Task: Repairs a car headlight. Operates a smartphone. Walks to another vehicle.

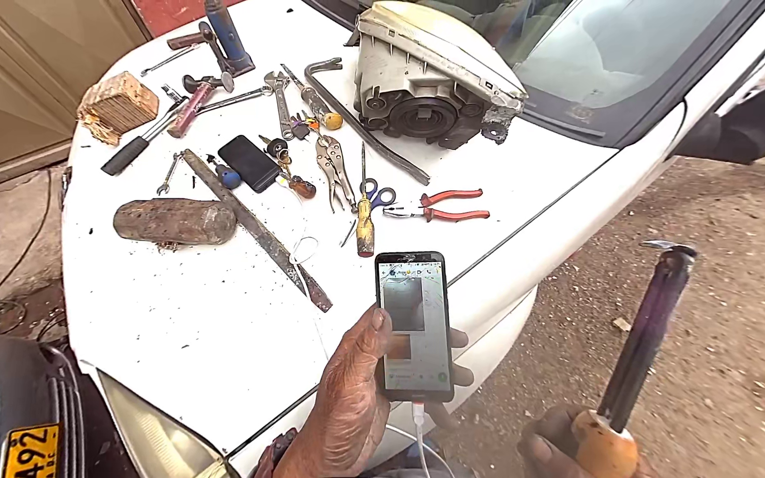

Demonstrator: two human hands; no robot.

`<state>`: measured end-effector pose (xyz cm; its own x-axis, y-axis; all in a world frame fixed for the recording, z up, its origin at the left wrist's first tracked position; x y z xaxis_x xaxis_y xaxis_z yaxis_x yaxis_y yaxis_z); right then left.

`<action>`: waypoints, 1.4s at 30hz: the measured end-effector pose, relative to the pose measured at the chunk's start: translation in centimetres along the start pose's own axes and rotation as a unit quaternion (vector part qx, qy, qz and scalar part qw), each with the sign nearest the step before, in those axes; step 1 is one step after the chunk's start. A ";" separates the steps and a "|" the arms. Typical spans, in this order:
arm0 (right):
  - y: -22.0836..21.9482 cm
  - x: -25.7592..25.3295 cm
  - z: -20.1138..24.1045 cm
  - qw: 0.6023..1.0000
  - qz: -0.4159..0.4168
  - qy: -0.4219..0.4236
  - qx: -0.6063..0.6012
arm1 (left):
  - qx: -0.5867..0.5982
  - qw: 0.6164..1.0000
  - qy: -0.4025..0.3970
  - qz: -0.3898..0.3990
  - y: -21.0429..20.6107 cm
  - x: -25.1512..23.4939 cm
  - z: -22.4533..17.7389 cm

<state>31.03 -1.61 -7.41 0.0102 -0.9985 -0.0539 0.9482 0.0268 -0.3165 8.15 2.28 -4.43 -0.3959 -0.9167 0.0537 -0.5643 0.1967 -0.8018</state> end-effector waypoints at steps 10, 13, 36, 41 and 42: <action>0.0 0.1 -0.1 1.000 -0.004 -0.004 -0.004 | 0.002 1.000 0.003 0.014 0.0 0.2 0.1; 0.0 0.2 -0.3 1.000 -0.002 -0.003 -0.014 | -0.001 1.000 0.005 0.003 0.1 0.2 0.0; -0.4 0.4 -0.1 1.000 0.002 -0.004 -0.002 | -0.003 1.000 0.016 0.007 0.1 0.4 0.4; -0.3 0.4 0.0 1.000 0.007 -0.001 0.000 | -0.007 1.000 0.015 0.007 0.0 0.3 0.5; -0.3 0.4 0.0 1.000 0.007 0.000 -0.001 | -0.006 1.000 0.015 0.007 0.0 0.3 0.5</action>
Point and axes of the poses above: each hand's wrist, its own x-axis away from the middle knuckle, its own y-axis out of the back of the hand, z = x × y, the point moved 9 cm from there along -x, towards the middle knuckle, and after that the axes turned 11 degrees about y, right-handed, at the moved point
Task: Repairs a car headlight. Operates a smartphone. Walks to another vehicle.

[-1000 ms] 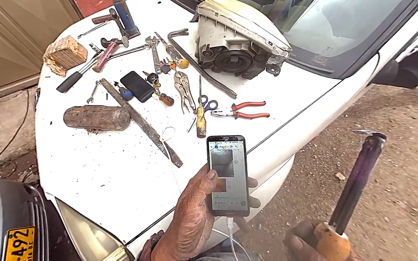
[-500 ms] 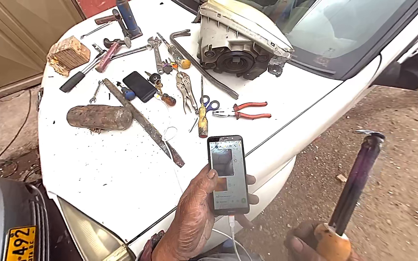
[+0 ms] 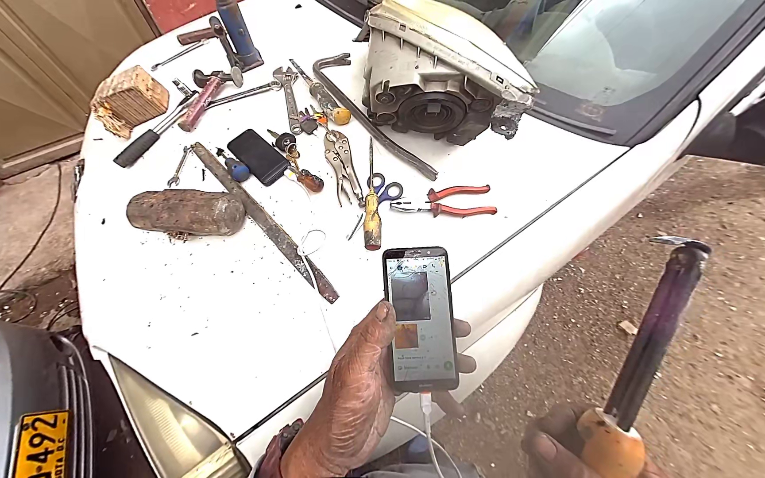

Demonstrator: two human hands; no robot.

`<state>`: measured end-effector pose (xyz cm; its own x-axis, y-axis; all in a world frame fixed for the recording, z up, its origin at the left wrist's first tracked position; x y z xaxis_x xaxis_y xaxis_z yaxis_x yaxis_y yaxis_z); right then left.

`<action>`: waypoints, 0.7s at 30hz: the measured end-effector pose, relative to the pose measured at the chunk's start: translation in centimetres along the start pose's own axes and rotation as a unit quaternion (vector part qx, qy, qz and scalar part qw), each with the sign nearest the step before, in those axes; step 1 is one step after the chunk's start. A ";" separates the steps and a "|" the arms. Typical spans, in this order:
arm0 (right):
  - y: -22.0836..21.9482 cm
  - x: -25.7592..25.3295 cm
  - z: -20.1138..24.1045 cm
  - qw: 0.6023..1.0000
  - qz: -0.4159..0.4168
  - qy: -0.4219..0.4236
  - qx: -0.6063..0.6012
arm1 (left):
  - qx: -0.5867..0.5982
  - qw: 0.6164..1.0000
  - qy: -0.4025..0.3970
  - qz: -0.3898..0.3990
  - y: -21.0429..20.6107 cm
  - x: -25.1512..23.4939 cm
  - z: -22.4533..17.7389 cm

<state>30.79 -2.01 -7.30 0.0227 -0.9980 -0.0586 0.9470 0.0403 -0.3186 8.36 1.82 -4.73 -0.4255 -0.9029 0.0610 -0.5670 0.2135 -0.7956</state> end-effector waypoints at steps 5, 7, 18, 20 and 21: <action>0.1 0.0 0.2 1.000 0.000 0.000 0.003 | 0.004 1.000 0.001 0.004 0.0 -0.1 0.2; 0.0 0.0 0.3 1.000 0.004 0.004 0.006 | 0.002 1.000 0.003 -0.001 0.0 -0.1 0.2; 0.0 0.0 0.3 1.000 0.003 0.009 0.006 | 0.002 1.000 0.005 -0.001 0.4 -0.3 0.4; -0.2 -0.1 0.6 1.000 0.006 0.014 0.010 | 0.008 1.000 0.006 -0.001 0.4 -0.4 0.5; -0.3 -0.1 0.9 1.000 0.008 0.019 0.009 | 0.007 1.000 0.006 -0.002 0.5 -0.5 0.5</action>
Point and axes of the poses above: each hand's wrist, its own x-axis away from the middle knuckle, its own y-axis out of the back of the hand, z = x × y, the point moved 9 cm from there along -x, towards the middle knuckle, and after that the axes turned 11 degrees about y, right-handed, at the moved point
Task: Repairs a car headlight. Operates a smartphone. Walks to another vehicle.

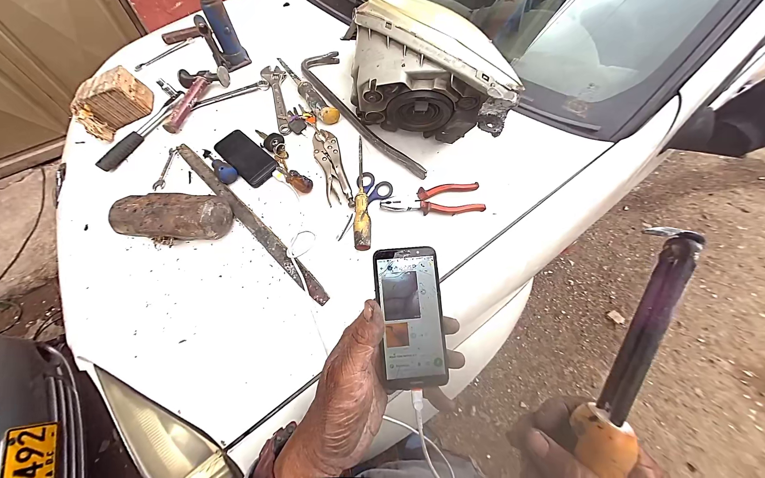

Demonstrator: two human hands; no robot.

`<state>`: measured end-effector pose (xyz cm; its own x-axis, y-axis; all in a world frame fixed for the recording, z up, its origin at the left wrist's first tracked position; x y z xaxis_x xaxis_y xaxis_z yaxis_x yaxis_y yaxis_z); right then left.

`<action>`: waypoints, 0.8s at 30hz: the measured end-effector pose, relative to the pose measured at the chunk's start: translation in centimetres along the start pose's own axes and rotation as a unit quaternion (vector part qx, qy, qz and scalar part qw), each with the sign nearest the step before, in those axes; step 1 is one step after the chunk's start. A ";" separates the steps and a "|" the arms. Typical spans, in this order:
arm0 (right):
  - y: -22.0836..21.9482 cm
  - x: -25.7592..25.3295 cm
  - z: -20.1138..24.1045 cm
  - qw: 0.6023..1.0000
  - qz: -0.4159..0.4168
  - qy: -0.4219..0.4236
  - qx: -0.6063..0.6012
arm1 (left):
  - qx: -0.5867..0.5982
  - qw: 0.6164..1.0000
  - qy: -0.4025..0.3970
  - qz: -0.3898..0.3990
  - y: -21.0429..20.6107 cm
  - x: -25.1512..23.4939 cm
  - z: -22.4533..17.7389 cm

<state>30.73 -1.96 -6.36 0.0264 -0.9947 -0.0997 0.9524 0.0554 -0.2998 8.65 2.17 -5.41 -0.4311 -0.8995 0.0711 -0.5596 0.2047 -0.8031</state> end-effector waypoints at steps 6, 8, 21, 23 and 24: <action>-2.1 -0.7 2.6 0.998 0.046 0.043 0.020 | -0.033 0.999 0.001 -0.007 -0.1 -0.2 0.3; -2.8 -0.9 3.1 0.997 0.049 0.049 0.032 | -0.028 1.000 0.007 0.010 -0.2 -0.2 0.5; -3.5 -0.6 3.1 0.997 0.049 0.033 0.047 | -0.090 0.996 0.014 0.007 -0.3 -0.3 1.4; -3.8 -0.6 3.2 0.995 0.050 0.044 0.076 | -0.085 0.996 0.019 -0.001 -0.3 -0.5 1.7; -3.8 -0.5 3.1 0.993 0.054 0.051 0.088 | -0.084 0.996 0.021 -0.003 -0.3 -0.6 1.9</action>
Point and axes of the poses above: each hand's wrist, its own x-axis away from the middle knuckle, its own y-axis out of the back of the hand, z = x × y, the point moved 9 cm from there along -x, towards the middle knuckle, and after that the axes turned 11 degrees about y, right-handed, at the moved point
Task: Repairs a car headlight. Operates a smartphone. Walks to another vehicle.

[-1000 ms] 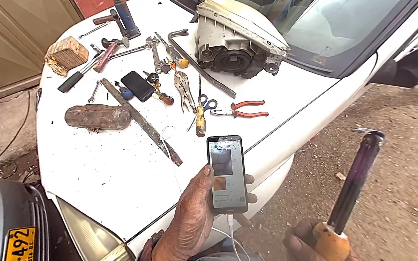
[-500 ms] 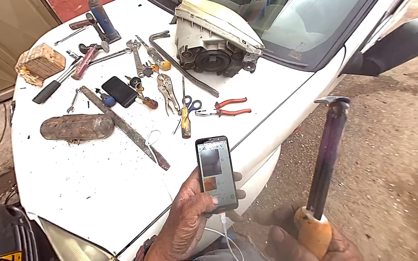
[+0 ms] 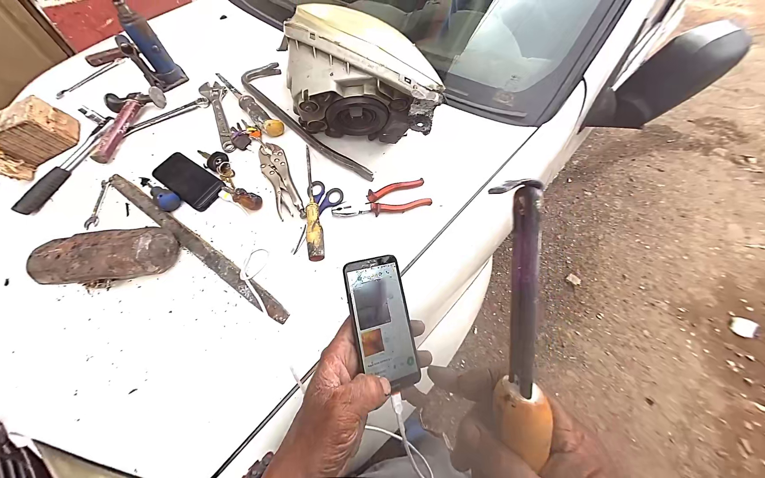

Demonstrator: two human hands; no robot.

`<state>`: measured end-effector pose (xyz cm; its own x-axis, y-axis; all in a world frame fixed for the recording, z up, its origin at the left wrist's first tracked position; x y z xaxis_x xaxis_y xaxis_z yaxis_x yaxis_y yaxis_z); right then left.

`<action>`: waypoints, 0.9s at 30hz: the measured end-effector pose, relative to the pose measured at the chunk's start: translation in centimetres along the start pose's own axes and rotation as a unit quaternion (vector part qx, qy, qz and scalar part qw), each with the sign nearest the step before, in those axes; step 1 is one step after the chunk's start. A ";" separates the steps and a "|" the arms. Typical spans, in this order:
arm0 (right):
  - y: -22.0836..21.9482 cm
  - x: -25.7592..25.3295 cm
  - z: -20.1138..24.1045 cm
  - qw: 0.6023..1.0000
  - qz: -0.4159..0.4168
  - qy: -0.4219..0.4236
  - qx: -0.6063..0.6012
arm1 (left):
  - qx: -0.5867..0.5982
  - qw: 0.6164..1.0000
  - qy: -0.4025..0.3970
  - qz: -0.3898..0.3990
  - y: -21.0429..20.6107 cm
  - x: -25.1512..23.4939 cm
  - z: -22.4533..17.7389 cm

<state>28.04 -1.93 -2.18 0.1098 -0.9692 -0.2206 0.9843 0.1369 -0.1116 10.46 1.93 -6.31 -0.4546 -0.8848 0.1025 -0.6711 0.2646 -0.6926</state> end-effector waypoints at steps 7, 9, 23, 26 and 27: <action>-0.5 0.1 -0.2 0.998 0.037 0.017 0.054 | -0.009 1.000 0.015 -0.018 -0.6 -0.5 0.6; -0.6 0.1 -0.3 0.996 0.049 0.010 0.072 | -0.012 0.999 0.022 -0.040 -0.9 -0.4 0.6; 0.9 -4.5 0.4 0.991 0.003 0.046 0.129 | -0.060 0.996 0.072 -0.004 -2.4 -0.6 1.8; 2.6 -6.4 1.3 0.987 -0.061 0.081 0.124 | -0.042 0.996 0.070 0.021 -2.5 -0.6 1.7; 3.2 -6.8 1.6 0.987 -0.080 0.084 0.110 | -0.031 0.996 0.070 0.033 -2.5 -0.6 1.5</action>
<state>30.64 4.77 0.47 -0.0549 -0.9246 -0.3770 0.9954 -0.0803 0.0520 13.30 1.20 -5.76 -0.5738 -0.8033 0.1595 -0.6699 0.3483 -0.6557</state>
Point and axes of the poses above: each hand's wrist, its own x-axis away from the middle knuckle, its own y-axis out of the back of the hand, z = x × y, the point moved 9 cm from there along -x, towards the middle knuckle, and after that the axes turned 11 degrees about y, right-handed, at the moved point
